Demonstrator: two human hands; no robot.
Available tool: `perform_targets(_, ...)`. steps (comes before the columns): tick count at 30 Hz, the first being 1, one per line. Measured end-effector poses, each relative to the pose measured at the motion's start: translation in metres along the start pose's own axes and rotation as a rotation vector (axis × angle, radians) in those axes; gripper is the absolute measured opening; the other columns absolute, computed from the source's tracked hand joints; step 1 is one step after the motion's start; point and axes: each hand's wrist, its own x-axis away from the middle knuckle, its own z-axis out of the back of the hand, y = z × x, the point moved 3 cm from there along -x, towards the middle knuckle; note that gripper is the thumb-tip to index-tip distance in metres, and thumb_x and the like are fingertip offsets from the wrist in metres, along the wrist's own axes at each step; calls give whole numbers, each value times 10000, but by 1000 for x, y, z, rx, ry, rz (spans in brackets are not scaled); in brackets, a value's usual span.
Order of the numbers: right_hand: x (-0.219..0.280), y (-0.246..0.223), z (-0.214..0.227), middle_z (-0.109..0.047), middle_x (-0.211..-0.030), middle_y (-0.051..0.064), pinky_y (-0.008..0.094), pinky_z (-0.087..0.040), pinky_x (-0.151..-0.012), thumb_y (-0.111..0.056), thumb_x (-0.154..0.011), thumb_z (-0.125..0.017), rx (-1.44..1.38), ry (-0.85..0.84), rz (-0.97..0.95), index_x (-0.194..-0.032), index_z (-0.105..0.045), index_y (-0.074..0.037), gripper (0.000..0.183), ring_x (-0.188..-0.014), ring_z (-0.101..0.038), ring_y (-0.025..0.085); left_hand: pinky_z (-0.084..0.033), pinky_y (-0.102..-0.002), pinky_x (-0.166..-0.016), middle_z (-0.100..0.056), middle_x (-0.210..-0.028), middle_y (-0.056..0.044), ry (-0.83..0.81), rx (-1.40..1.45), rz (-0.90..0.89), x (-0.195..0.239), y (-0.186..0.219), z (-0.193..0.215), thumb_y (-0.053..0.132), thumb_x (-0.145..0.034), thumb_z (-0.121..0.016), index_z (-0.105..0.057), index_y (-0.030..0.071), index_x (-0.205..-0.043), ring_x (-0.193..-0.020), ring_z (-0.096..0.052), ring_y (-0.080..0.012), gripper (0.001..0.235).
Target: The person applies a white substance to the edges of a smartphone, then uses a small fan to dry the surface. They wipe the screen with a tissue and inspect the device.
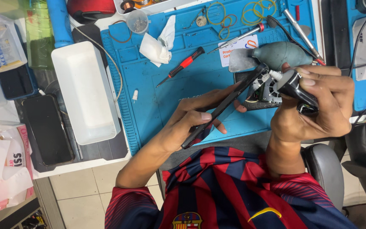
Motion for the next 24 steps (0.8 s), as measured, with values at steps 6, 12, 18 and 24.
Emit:
perform_targets(6, 1, 1, 1, -576, -1027, 149, 399, -707, -792, -33, -989, -850, -3, 3, -9, -1128, -659, 22, 242, -911, -707, 273, -608, -301, -864, -587, -1428, -236, -5, 1, -2, 0, 0, 0, 312, -986, -438, -360, -81, -1614, -1301, -612, -270, 745)
perform_targets(12, 5, 3, 1, -580, -1064, 146, 401, -708, -813, -86, -1019, -831, -31, 12, -43, -1171, -649, 7, 255, -928, -706, 259, -594, -305, -875, -619, -1377, -253, -1, 50, 23, 2, -5, 2, 364, -1007, -445, -332, -91, -1633, -1268, -617, -262, 783)
perform_targets(18, 6, 3, -1, -625, -1110, 129, 350, -661, -787, -170, -1023, -781, -291, 71, -360, -1212, -641, -6, 286, -927, -696, 207, -608, -387, -926, -506, -1492, -279, 19, 375, -27, 1, 4, 6, 460, -1019, -533, -312, -91, -1610, -1315, -573, -304, 838)
perform_targets(24, 2, -8, -36, -685, -1112, 128, 305, -601, -864, -118, -904, -774, -440, -449, -728, -1145, -547, -9, 349, -1004, -690, 173, -581, -535, -909, -383, -1577, -327, 317, 415, -328, 36, 46, 27, 537, -1022, -493, -291, 19, -1605, -1423, -455, -435, 805)
